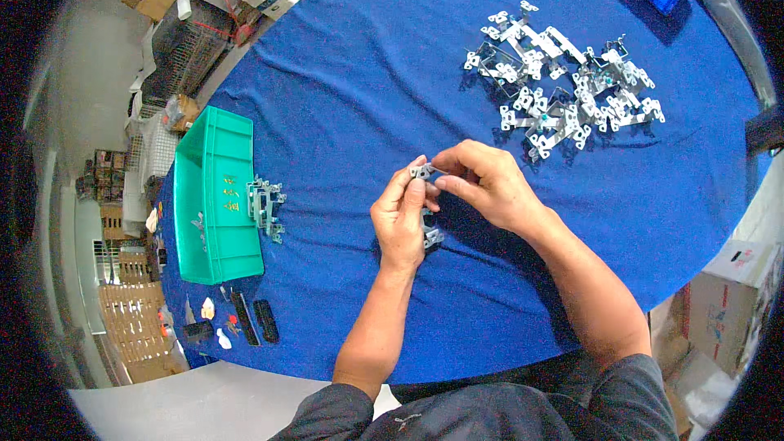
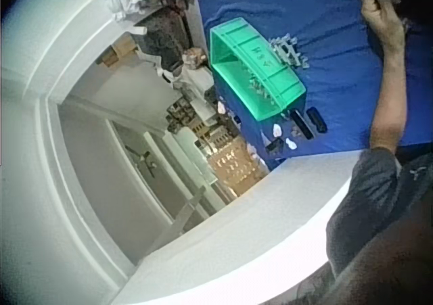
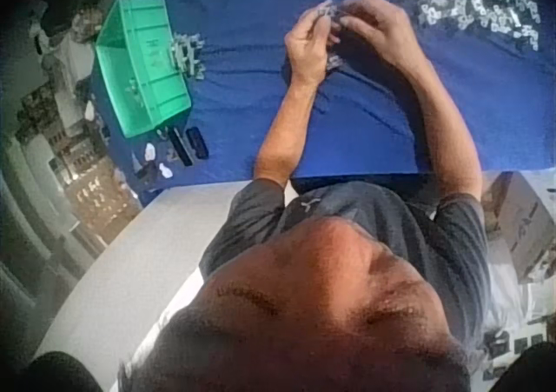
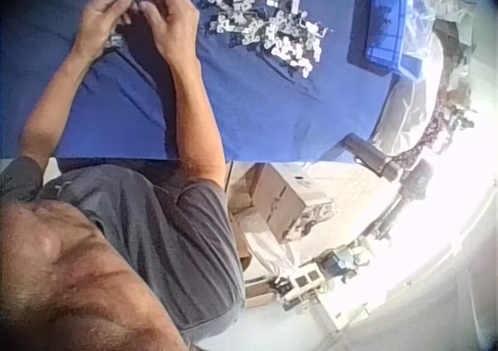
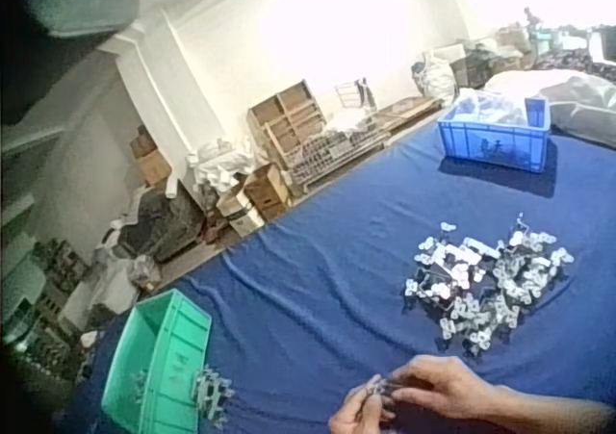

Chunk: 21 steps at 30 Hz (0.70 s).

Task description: The person assembles small metal components by inserting metal pins into metal brackets by hand.

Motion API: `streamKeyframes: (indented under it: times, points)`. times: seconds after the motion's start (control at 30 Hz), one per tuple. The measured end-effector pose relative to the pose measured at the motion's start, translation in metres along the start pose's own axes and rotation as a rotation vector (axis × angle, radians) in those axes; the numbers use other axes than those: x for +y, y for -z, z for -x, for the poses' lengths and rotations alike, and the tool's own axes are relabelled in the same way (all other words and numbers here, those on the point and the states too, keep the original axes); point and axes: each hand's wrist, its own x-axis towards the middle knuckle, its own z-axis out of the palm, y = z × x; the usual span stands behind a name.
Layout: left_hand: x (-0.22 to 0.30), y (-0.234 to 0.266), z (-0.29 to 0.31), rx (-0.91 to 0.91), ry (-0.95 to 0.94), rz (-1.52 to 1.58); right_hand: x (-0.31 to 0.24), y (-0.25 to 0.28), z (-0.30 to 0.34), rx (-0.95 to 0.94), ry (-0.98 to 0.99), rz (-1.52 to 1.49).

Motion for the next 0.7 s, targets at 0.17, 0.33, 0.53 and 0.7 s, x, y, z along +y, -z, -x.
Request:
streamKeyframes:
  times: [0.17,0.33,0.53,0.7]
  points:
    - [0.0051,0.0003,0.0021,-0.037,0.093,0.268,0.0,0.0041,-0.0012,-0.11,-0.055,-0.271]
    - [0.0059,0.0013,0.0017,-0.09,0.124,0.387,0.0051,0.0034,0.0007,-0.238,-0.102,-0.584]
    - [0.0063,0.0005,0.0034,-0.179,0.13,0.32,0.0049,0.0043,-0.0025,-0.317,-0.142,-0.647]
    - [0.0059,0.0006,0.0037,-0.192,0.102,0.315,0.0003,0.0037,0.0024,-0.197,-0.153,-0.518]
